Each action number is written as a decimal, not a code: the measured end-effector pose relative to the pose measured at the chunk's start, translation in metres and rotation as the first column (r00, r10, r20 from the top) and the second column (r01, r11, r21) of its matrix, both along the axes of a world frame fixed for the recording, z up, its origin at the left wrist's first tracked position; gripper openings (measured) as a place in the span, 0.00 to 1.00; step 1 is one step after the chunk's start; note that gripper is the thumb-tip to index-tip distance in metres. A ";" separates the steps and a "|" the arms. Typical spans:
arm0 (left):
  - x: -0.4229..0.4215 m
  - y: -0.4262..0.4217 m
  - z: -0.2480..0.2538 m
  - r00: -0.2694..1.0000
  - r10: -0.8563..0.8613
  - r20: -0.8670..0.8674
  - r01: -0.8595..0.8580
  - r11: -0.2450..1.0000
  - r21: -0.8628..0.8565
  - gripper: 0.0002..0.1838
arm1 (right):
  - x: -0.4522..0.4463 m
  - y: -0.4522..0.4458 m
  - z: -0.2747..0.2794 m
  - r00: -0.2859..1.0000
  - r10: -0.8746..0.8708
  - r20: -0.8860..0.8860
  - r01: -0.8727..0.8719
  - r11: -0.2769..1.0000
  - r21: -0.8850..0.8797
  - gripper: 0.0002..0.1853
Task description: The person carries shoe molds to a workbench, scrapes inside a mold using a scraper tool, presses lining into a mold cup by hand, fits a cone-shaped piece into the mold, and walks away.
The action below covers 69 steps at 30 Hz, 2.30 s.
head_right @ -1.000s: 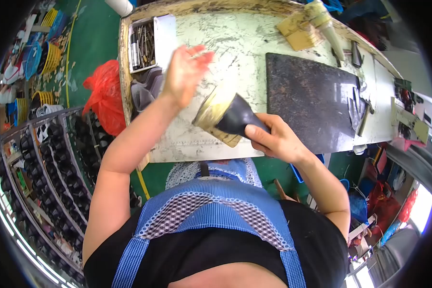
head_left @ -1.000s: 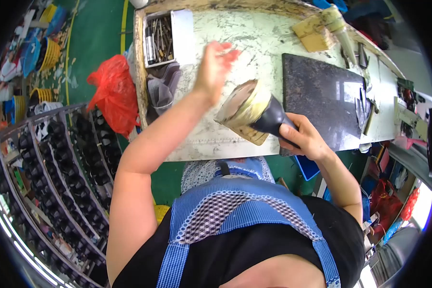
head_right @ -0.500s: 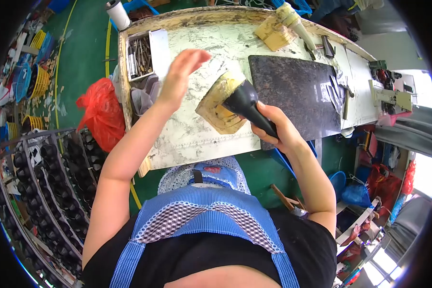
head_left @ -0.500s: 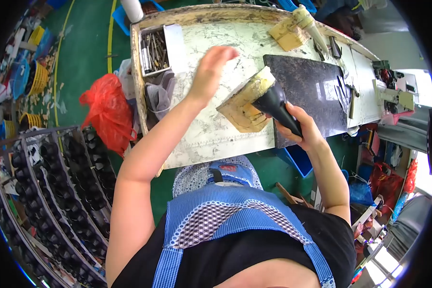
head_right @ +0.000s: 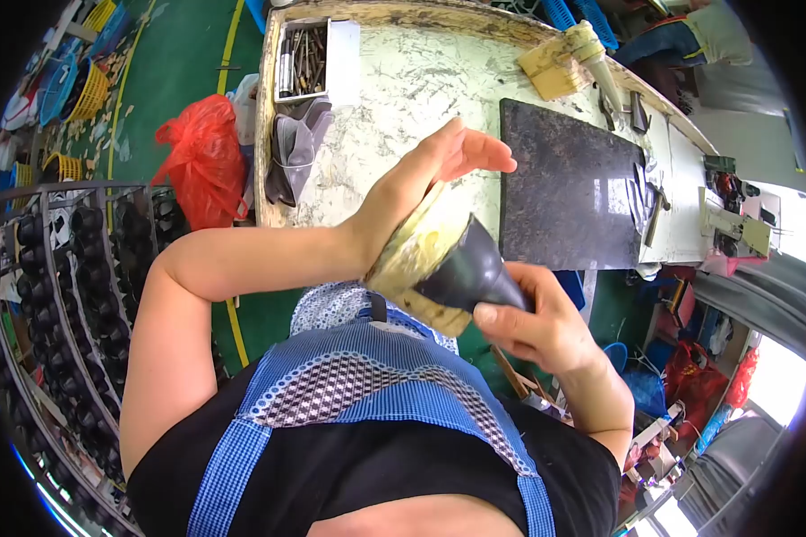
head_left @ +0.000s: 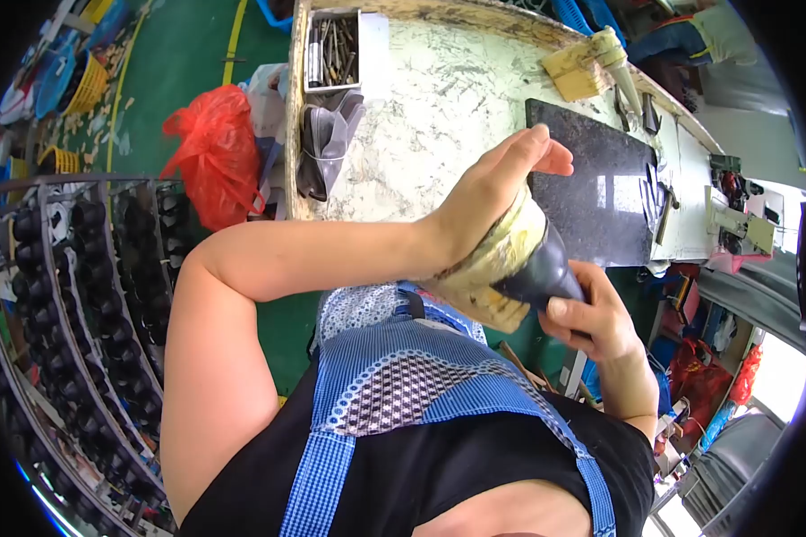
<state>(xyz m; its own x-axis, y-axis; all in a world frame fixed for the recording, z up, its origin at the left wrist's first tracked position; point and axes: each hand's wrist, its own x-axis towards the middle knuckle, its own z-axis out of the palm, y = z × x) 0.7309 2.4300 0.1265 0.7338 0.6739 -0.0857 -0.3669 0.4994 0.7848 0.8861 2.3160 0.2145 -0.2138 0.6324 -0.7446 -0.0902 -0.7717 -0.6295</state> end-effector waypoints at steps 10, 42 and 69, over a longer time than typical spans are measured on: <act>-0.009 -0.036 0.003 0.991 0.114 0.075 -0.124 0.980 0.155 0.26 | 0.009 0.003 0.002 0.928 0.326 0.179 -0.354 0.922 0.158 0.21; 0.143 -0.045 -0.236 0.873 0.301 -0.383 0.416 -0.051 0.908 0.22 | 0.029 -0.350 -0.460 0.696 -0.550 0.461 0.588 0.805 0.073 0.22; 0.157 -0.040 -0.272 0.868 0.303 -0.393 0.429 -0.061 0.901 0.26 | 0.023 0.073 -0.867 0.443 -0.666 0.600 0.459 0.743 0.486 0.34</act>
